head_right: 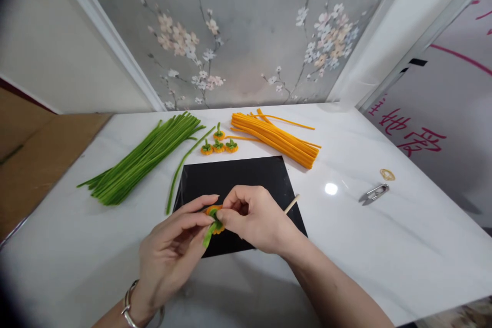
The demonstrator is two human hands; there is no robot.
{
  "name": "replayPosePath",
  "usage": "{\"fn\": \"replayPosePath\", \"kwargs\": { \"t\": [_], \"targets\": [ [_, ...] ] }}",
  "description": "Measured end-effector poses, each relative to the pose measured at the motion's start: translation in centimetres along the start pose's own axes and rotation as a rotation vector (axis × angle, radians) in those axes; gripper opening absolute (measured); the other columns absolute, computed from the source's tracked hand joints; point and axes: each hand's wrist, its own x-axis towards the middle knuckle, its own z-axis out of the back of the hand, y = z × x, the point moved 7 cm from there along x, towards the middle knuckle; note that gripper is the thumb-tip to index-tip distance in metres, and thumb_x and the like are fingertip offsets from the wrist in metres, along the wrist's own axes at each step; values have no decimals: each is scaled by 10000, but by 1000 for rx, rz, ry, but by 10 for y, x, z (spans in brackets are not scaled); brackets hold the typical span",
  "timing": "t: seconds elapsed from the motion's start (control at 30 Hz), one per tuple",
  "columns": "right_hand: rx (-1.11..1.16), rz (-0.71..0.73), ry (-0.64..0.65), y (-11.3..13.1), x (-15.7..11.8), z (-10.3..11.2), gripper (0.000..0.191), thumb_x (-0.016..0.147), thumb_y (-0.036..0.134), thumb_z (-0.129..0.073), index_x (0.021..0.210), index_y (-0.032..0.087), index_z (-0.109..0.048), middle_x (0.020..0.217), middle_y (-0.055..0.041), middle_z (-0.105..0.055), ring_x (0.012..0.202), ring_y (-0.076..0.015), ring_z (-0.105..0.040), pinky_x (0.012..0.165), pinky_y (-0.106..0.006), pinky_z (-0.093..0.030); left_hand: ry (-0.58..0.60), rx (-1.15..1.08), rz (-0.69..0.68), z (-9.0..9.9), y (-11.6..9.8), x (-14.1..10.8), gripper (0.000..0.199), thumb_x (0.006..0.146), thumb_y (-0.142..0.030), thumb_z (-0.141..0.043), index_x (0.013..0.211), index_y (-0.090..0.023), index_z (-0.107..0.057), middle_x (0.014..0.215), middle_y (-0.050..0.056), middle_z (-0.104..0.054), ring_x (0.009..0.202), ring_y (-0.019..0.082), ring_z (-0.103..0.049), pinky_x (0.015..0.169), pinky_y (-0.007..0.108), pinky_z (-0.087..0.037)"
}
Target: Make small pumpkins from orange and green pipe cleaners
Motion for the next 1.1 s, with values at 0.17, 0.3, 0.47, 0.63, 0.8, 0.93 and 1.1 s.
{"fn": "replayPosePath", "kwargs": {
  "t": [0.17, 0.3, 0.47, 0.63, 0.8, 0.93, 1.1],
  "targets": [
    [133, -17, 16, -2, 2, 0, 257, 769, 366, -689, 708, 163, -543, 544, 68, -502, 449, -49, -408, 431, -176, -311, -15, -104, 52, 0, 5, 4, 203, 823, -56, -601, 922, -218, -671, 1195, 66, -636, 983, 164, -676, 765, 193, -579],
    [153, 65, -62, 4, 2, 11, 286, 821, 427, -641, 766, 169, -531, 554, 75, -492, 447, -50, -425, 446, -178, -348, -16, -179, 114, 0, 10, 8, 177, 840, -84, -593, 925, -222, -665, 1209, 61, -627, 982, 148, -674, 805, 184, -558],
    [62, 121, -79, 1, 1, 9, 197, 857, 358, -606, 798, 179, -547, 623, 58, -526, 477, -58, -484, 467, -178, -403, -22, -240, 195, 0, 10, 11, 119, 837, -141, -615, 931, -210, -642, 1209, 73, -629, 977, 145, -683, 825, 178, -546],
    [-74, 183, -131, 0, -1, -1, 138, 853, 276, -598, 757, 191, -548, 653, 44, -549, 551, -80, -539, 516, -188, -440, -72, -194, 220, 1, 10, 12, 38, 807, -175, -653, 840, -192, -645, 1118, 80, -669, 1029, 172, -662, 814, 180, -544],
    [64, 93, -104, -7, 4, -8, 186, 853, 304, -592, 735, 186, -508, 609, 57, -517, 491, -70, -520, 476, -181, -430, -74, -198, 202, 1, 9, 10, 58, 797, -149, -640, 827, -198, -639, 1097, 71, -666, 966, 167, -684, 784, 193, -563],
    [129, 72, -69, -7, 7, -7, 217, 828, 346, -632, 763, 177, -512, 604, 63, -525, 470, -56, -516, 467, -166, -434, -48, -88, 143, 3, 11, 10, 77, 817, -141, -613, 854, -206, -628, 1138, 76, -636, 974, 180, -682, 764, 219, -581],
    [42, 15, 23, -7, 4, -8, 341, 853, 481, -570, 755, 156, -537, 574, 42, -559, 426, -48, -493, 412, -152, -398, -71, 295, -108, 9, 12, 9, 243, 840, -68, -539, 1010, -234, -586, 1200, 69, -618, 1104, 193, -625, 916, 321, -553]
  ]
}}
